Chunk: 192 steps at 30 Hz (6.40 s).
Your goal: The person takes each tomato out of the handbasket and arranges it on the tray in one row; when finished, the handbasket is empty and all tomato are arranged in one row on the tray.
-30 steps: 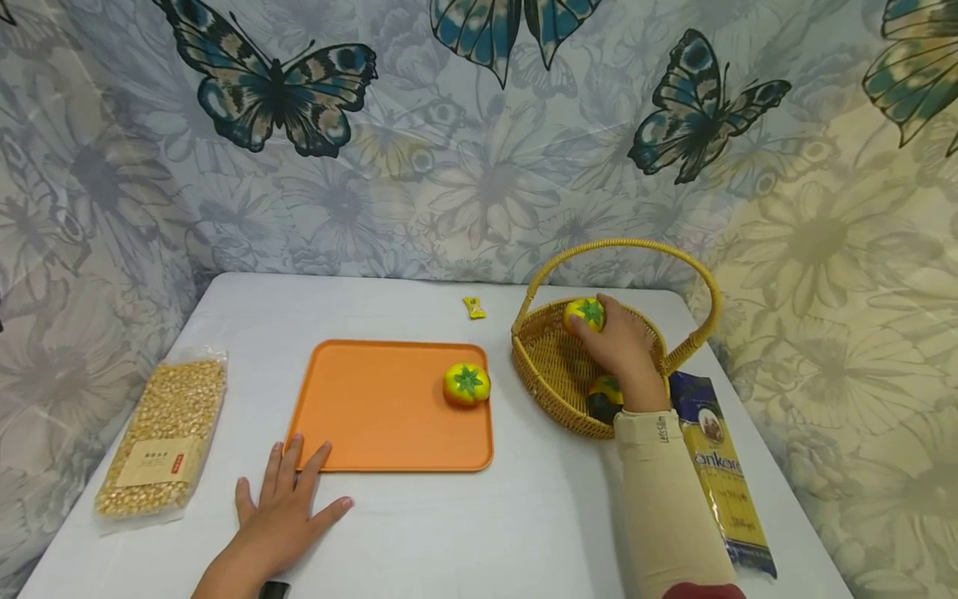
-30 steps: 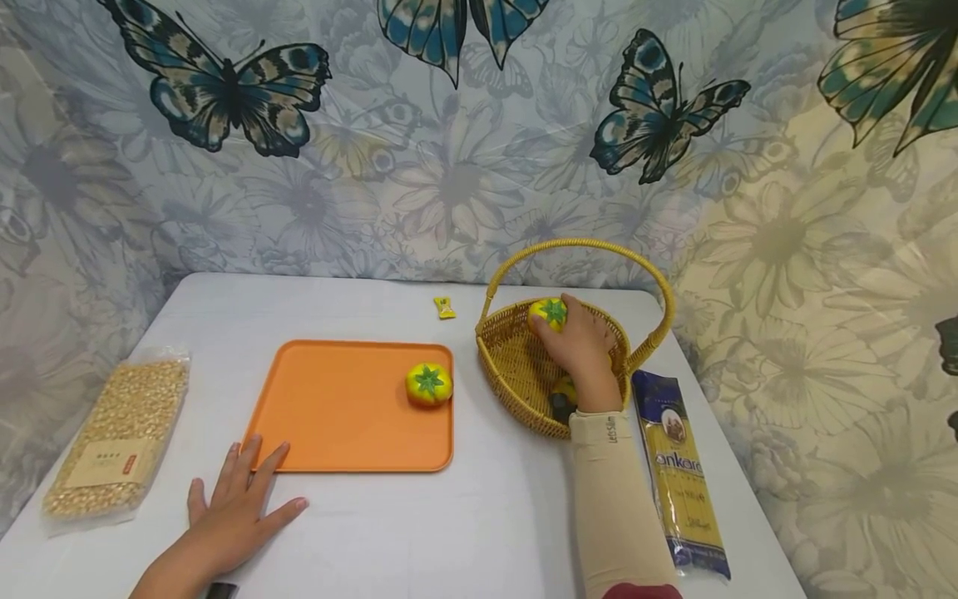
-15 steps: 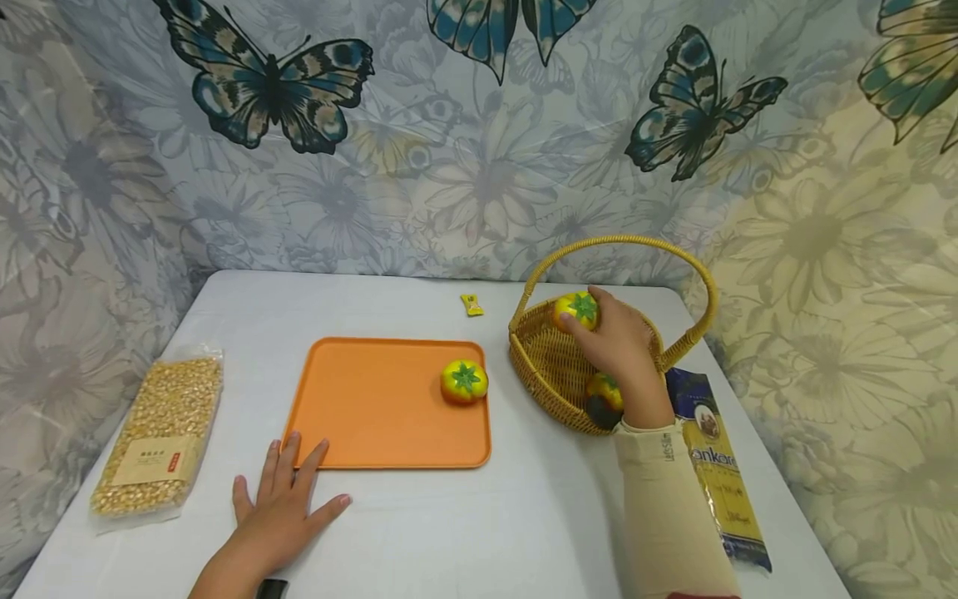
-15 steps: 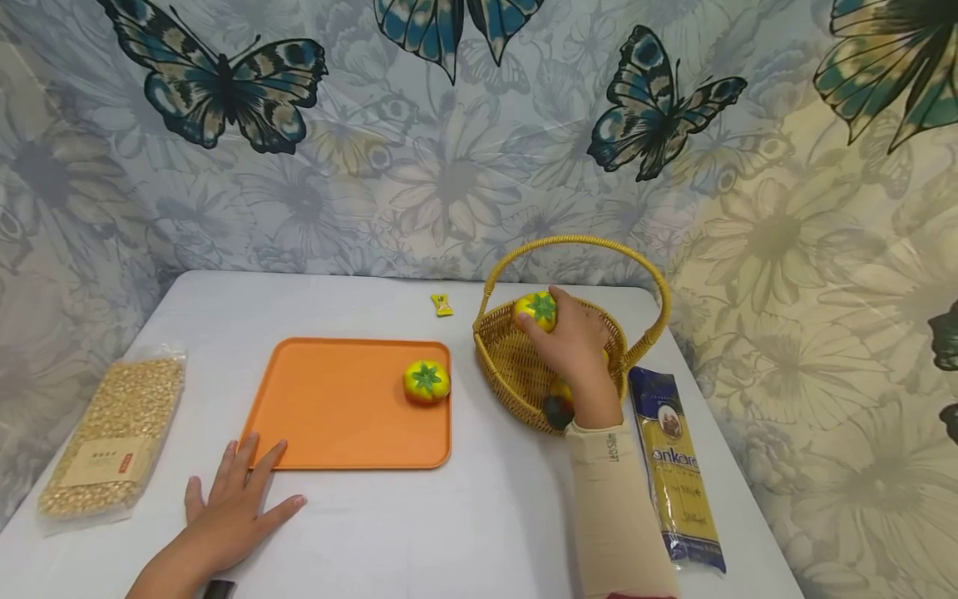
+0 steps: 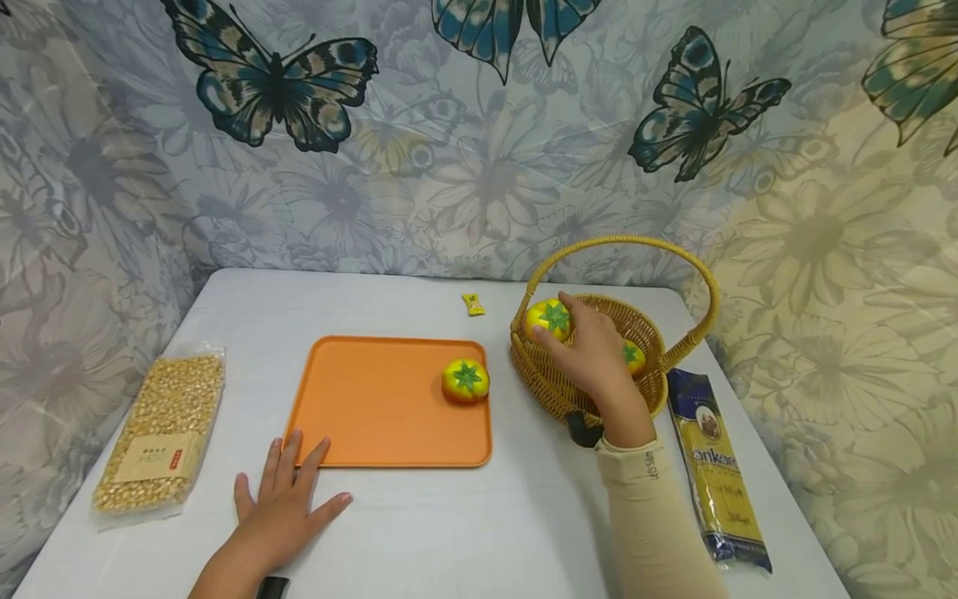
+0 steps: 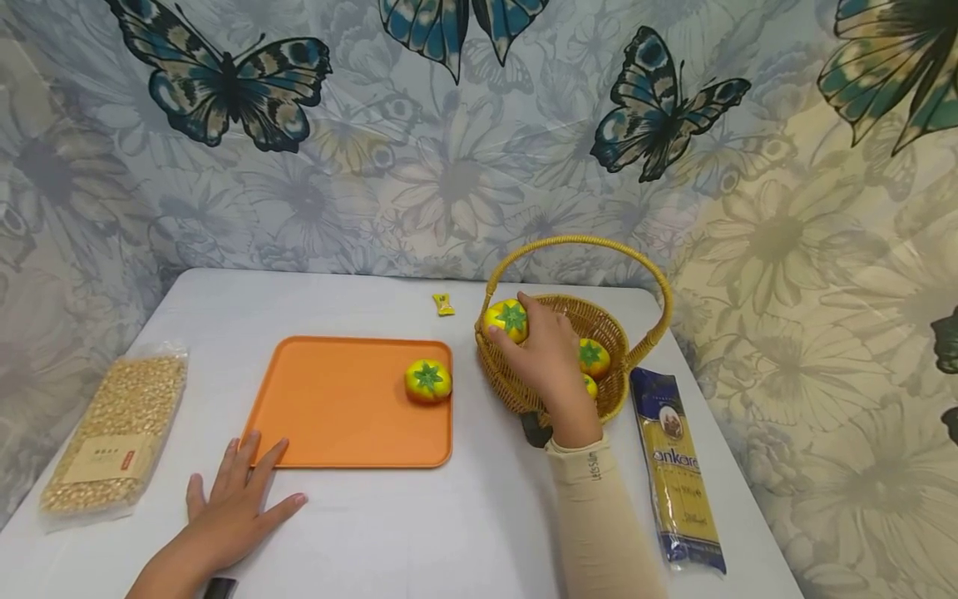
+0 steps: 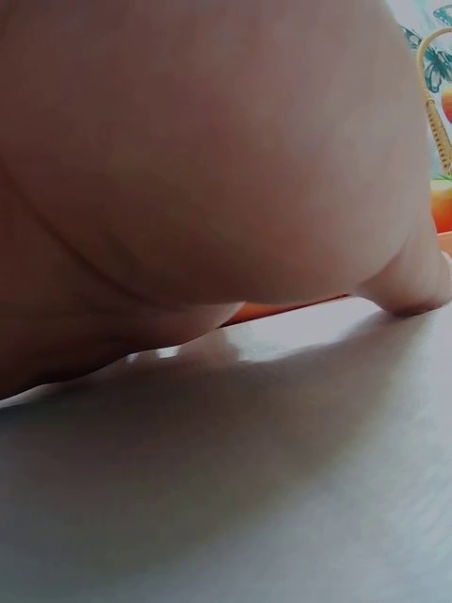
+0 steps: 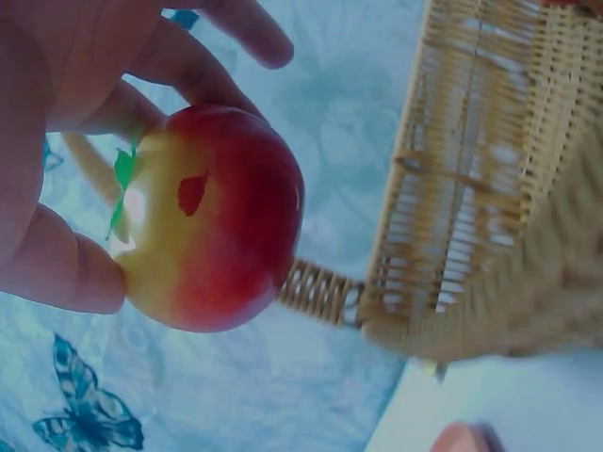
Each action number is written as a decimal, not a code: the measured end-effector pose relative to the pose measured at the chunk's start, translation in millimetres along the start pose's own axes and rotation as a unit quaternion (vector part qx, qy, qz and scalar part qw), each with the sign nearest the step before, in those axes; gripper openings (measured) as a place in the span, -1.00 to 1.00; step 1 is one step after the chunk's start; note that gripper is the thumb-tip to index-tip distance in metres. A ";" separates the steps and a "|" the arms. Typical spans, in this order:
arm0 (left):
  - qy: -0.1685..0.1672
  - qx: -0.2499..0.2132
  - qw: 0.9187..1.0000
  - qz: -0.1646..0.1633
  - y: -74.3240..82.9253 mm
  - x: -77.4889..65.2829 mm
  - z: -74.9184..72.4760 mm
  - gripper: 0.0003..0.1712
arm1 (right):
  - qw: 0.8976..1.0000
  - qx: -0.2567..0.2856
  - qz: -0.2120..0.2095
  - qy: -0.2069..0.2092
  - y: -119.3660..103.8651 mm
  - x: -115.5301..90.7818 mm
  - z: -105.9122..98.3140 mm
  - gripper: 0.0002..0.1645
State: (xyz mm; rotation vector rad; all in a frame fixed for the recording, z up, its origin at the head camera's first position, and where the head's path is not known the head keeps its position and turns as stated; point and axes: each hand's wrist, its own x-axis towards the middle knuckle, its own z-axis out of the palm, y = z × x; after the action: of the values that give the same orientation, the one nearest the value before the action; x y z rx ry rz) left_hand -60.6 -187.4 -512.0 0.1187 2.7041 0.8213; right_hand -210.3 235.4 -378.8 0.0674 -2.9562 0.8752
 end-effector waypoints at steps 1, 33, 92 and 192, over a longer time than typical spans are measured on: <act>0.001 0.001 1.000 0.001 -0.1 0.0 0.2 0.15 | 1.000 0.001 -0.002 0.000 -1.9 -0.9 1.7 -0.05; 0.024 0.005 1.000 0.004 -5.2 2.6 3.5 0.13 | 0.991 0.010 -0.087 -0.099 -74.8 7.0 95.2 -0.07; 0.014 -0.001 1.000 -0.001 -3.2 1.0 1.1 0.15 | 0.973 -0.135 -0.113 -0.152 -77.3 1.5 156.3 0.00; -0.012 0.004 1.000 -0.020 1.2 2.1 0.6 0.21 | 0.980 -0.117 0.156 -0.035 88.5 -50.7 4.3 -0.02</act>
State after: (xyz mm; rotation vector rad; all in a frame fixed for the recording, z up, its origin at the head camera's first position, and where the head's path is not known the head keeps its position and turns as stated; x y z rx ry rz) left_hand -62.4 -185.8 -512.3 0.0753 2.6793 0.7923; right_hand -165.1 308.5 -433.9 -0.3941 -3.1639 0.5503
